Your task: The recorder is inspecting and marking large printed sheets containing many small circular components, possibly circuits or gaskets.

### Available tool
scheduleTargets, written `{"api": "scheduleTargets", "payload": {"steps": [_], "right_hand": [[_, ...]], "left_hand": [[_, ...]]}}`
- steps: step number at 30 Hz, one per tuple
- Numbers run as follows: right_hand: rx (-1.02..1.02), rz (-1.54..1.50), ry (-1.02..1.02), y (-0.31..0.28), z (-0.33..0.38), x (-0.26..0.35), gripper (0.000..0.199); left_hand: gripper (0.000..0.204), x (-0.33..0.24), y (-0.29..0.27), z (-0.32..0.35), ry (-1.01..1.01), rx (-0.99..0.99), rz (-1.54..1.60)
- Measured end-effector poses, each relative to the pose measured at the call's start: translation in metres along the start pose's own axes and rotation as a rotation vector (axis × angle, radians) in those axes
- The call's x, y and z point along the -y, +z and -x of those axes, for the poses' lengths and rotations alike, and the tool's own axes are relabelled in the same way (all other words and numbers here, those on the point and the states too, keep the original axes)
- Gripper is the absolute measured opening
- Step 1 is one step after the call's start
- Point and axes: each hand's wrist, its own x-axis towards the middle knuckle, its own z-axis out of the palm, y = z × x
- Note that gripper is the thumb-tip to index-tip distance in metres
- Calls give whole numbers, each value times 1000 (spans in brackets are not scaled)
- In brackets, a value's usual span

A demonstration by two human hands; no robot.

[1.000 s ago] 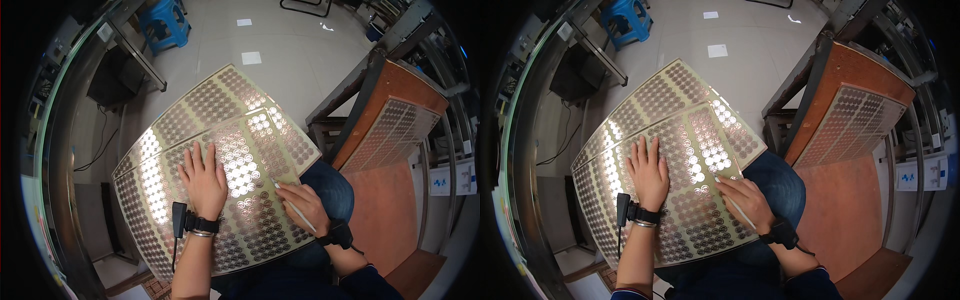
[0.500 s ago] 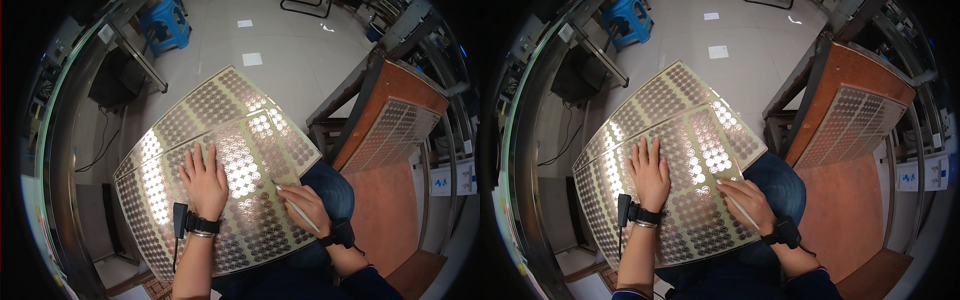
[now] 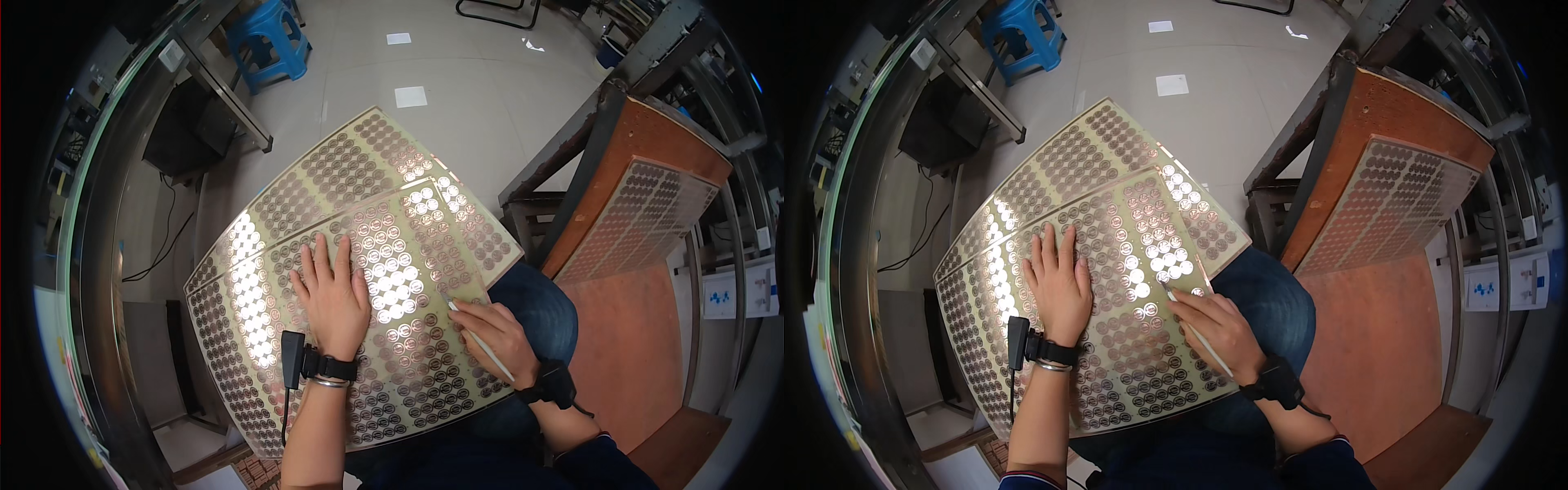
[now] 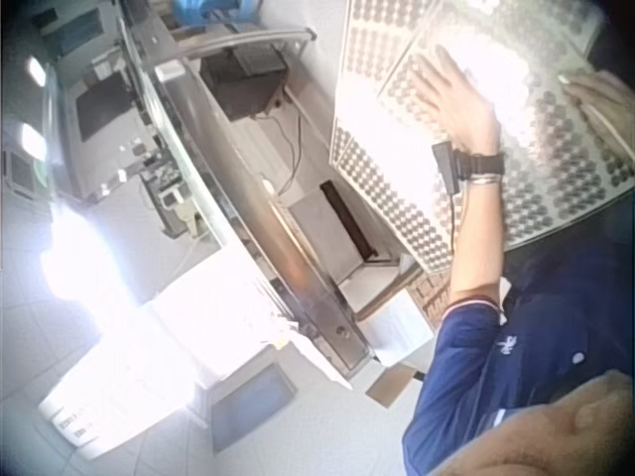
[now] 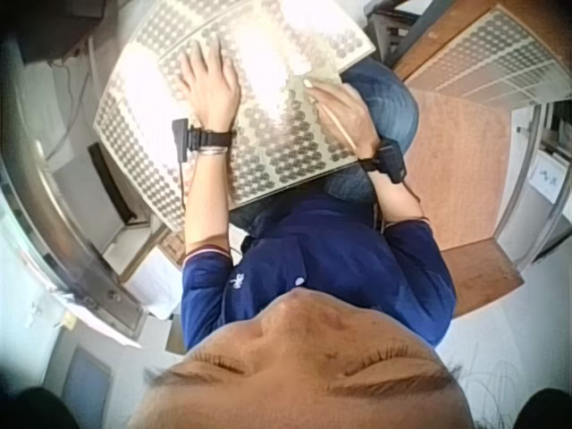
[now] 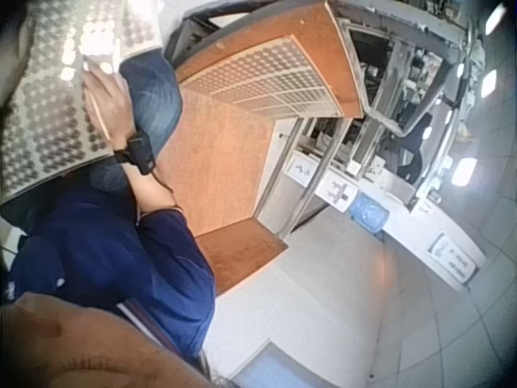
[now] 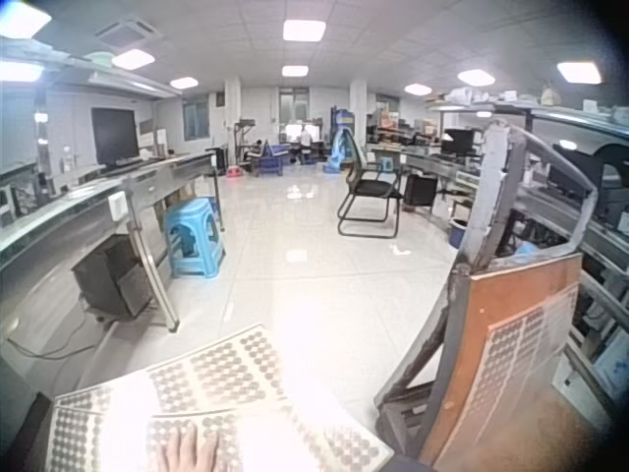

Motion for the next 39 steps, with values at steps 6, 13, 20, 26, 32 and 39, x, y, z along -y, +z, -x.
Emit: {"api": "scheduleTargets", "payload": {"steps": [6,13,20,26,32,39], "right_hand": [[-3,-36,1,-1,-4,2,34],[8,-79,49,-5,-7,4,35],[-9,-14,1,2,-4,-1,35],[6,-143,40,-11,-2,9,34],[7,-205,105,-17,13,13,34],[18,-154,-1,-12,18,6,32]], "left_hand": [[48,1,0,1,-1,6,-6],[46,-1,-2,-1,-5,15,-8],[46,0,-1,-1,-8,10,-14],[49,0,-5,5,11,38,17],[51,-4,-17,20,85,112,95],[51,-4,-15,20,94,115,107]]}}
